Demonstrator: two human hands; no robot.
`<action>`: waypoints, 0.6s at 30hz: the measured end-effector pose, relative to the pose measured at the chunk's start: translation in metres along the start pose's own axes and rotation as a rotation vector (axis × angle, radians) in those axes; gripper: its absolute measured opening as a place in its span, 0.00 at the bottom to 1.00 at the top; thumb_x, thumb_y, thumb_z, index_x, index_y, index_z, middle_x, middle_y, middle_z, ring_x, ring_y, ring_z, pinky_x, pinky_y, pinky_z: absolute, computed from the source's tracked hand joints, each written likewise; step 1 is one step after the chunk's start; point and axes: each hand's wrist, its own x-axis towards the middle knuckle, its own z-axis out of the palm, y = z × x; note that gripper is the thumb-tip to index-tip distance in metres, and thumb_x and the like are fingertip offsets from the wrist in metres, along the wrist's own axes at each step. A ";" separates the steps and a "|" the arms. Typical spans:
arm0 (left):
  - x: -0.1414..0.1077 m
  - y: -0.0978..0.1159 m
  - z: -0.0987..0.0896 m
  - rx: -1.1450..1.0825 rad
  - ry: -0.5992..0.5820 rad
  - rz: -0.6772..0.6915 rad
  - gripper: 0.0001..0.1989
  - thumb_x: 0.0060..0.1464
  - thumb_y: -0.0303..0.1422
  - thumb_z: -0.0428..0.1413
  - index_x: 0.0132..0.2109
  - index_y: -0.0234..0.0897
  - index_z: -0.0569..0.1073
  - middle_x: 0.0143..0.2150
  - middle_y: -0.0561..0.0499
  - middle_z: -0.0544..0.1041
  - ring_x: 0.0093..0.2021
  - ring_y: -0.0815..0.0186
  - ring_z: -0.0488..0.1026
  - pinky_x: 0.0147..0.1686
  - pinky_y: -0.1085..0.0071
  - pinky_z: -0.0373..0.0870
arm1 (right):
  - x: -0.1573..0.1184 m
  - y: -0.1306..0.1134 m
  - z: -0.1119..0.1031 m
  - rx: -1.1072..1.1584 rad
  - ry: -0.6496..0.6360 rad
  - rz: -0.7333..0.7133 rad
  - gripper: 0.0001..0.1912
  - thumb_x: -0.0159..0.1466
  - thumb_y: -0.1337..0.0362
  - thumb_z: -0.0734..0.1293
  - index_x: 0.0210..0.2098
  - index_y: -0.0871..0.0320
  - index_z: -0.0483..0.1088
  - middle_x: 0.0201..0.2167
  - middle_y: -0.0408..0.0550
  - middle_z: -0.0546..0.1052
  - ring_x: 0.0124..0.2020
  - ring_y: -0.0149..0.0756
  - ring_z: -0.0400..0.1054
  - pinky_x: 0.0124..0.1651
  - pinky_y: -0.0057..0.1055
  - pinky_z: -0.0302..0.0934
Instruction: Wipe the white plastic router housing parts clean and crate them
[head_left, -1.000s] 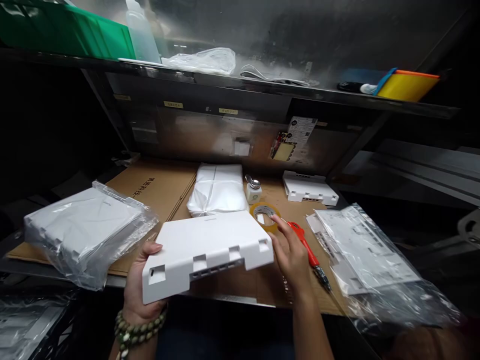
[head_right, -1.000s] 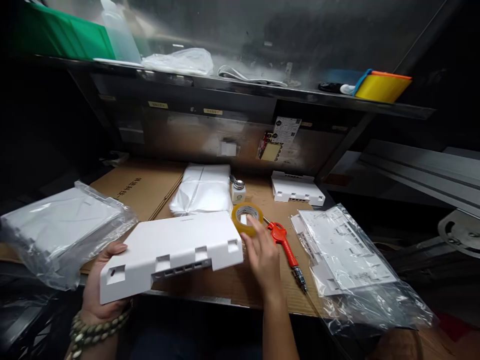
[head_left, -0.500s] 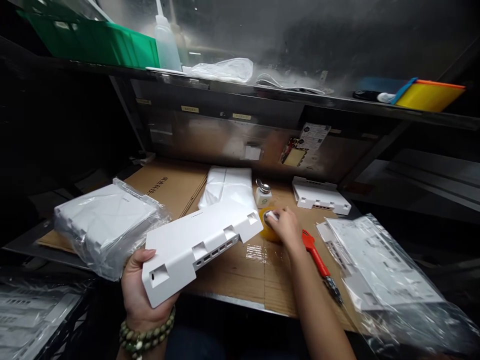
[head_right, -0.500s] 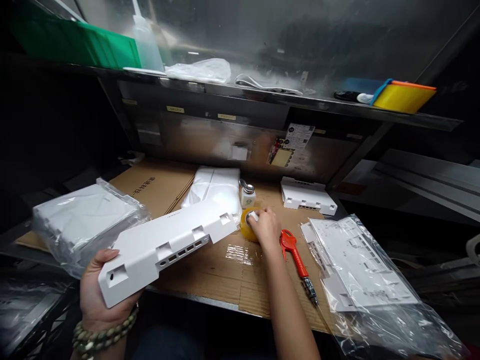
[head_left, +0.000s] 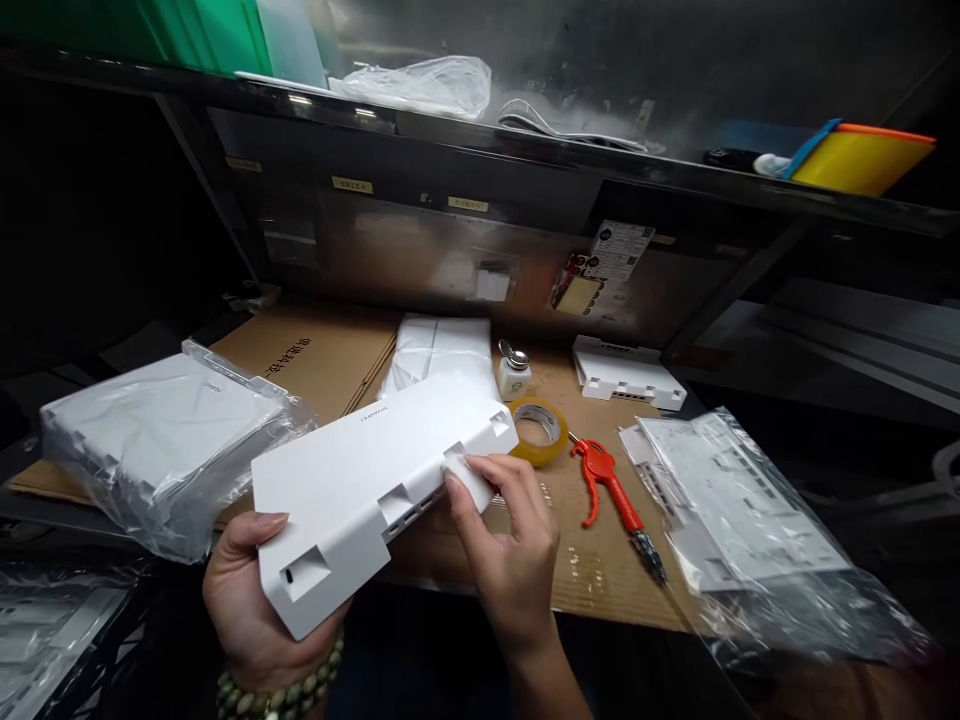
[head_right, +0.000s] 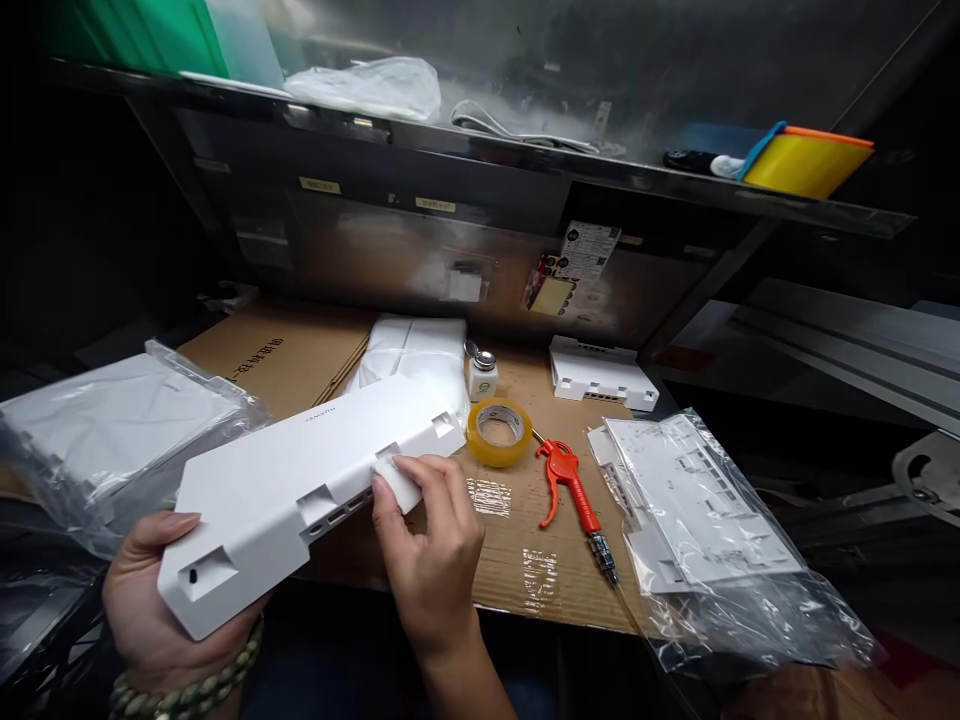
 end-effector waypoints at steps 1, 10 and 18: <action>-0.001 -0.002 0.004 0.011 0.072 0.033 0.32 0.41 0.23 0.54 0.55 0.45 0.80 0.34 0.50 0.86 0.31 0.48 0.84 0.29 0.58 0.84 | 0.000 0.000 0.002 -0.010 0.008 -0.009 0.10 0.67 0.70 0.71 0.48 0.57 0.76 0.42 0.48 0.77 0.45 0.33 0.74 0.49 0.30 0.70; -0.004 -0.012 0.029 0.062 0.414 0.154 0.38 0.37 0.24 0.51 0.59 0.42 0.76 0.32 0.51 0.86 0.24 0.52 0.82 0.43 0.49 0.83 | -0.011 -0.008 0.006 0.033 -0.049 -0.102 0.12 0.64 0.73 0.72 0.47 0.58 0.77 0.41 0.49 0.77 0.43 0.34 0.74 0.47 0.30 0.70; -0.006 -0.015 0.032 0.114 0.445 0.111 0.36 0.44 0.25 0.50 0.62 0.44 0.73 0.33 0.55 0.86 0.25 0.56 0.82 0.45 0.53 0.83 | -0.013 -0.012 -0.001 0.117 -0.160 -0.035 0.11 0.65 0.70 0.72 0.47 0.55 0.77 0.40 0.47 0.77 0.41 0.34 0.75 0.44 0.29 0.70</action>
